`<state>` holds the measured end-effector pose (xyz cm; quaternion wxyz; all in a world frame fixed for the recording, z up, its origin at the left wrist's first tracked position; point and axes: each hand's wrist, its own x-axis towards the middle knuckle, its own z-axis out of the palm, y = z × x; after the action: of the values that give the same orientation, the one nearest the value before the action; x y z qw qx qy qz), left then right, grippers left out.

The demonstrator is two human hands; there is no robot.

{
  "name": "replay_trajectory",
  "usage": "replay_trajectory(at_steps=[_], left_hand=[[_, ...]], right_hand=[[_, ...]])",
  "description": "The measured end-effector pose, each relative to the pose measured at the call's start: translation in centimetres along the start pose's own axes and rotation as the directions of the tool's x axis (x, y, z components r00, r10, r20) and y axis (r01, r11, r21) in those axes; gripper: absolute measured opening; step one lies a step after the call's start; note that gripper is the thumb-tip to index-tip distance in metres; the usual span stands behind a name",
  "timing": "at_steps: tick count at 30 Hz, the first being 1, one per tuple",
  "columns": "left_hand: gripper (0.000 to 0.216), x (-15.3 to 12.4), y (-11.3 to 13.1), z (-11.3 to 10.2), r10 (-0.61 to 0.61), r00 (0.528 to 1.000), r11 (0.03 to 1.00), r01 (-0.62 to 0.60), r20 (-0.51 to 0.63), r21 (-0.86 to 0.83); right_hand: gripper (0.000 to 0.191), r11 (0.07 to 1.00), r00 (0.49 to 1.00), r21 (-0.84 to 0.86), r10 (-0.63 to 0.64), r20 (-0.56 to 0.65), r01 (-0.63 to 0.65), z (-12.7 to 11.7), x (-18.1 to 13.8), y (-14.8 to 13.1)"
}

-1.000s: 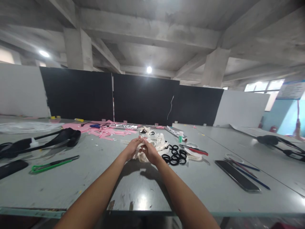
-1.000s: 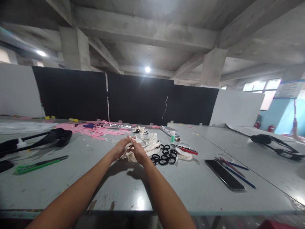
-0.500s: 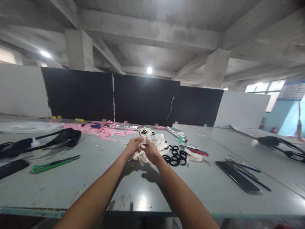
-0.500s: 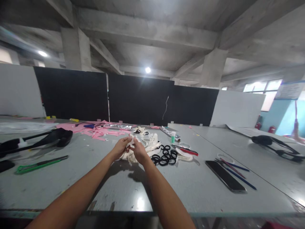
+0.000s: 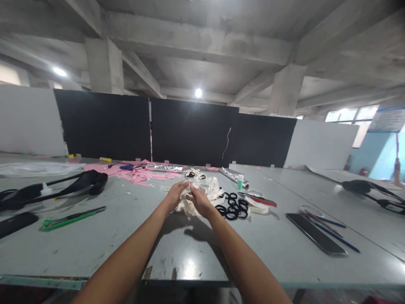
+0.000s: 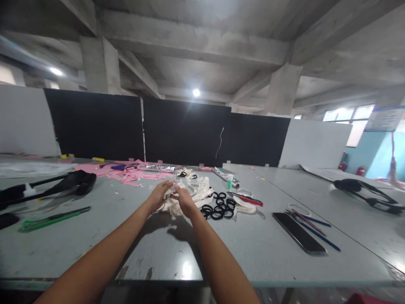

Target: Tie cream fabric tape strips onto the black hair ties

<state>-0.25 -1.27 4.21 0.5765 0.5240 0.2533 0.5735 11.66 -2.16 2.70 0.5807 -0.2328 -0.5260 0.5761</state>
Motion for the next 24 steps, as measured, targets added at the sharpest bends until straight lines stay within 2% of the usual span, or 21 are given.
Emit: replay_trajectory(at_steps=[3,6,9,13,16,18,21,24], left_hand=[[0.038,-0.3,0.1,0.2,-0.056,0.996,0.998,0.056,0.073,0.002],[0.042,-0.2,-0.1,0.5,-0.082,0.992,0.996,0.084,0.096,-0.014],[0.049,-0.1,-0.3,0.7,-0.021,0.997,0.998,0.025,0.07,-0.059],[0.045,0.1,-0.6,0.8,0.03,1.0,0.997,-0.03,-0.001,-0.078],[0.037,0.2,-0.9,0.6,0.021,0.999,1.0,-0.021,0.03,0.007],[0.035,0.2,-1.1,0.4,0.03,0.998,0.997,-0.033,0.058,0.063],[0.035,0.3,-1.1,0.1,0.039,0.997,0.991,-0.047,0.064,0.123],[0.036,0.6,-0.8,-0.3,-0.001,1.0,0.986,0.004,-0.02,0.169]], right_hand=[[0.034,0.999,0.998,0.02,0.028,0.058,-0.029,-0.1,-0.3,-0.1],[0.036,0.999,0.997,0.006,0.054,0.049,-0.054,-0.2,-0.3,-0.2],[0.041,0.997,0.997,0.004,0.08,0.022,-0.08,-0.1,-0.1,-0.2],[0.043,0.999,1.0,-0.034,0.005,0.004,-0.005,0.1,-0.1,-0.6],[0.043,0.983,0.996,-0.174,-0.055,0.071,0.066,-0.1,-0.1,-0.9],[0.041,0.93,0.988,-0.338,-0.121,0.094,0.146,-0.5,0.1,-1.0],[0.038,0.776,0.962,-0.584,-0.272,0.03,0.238,-1.0,0.6,-0.9],[0.038,0.695,0.925,-0.675,-0.378,-0.049,0.249,-1.4,0.9,-0.6]])
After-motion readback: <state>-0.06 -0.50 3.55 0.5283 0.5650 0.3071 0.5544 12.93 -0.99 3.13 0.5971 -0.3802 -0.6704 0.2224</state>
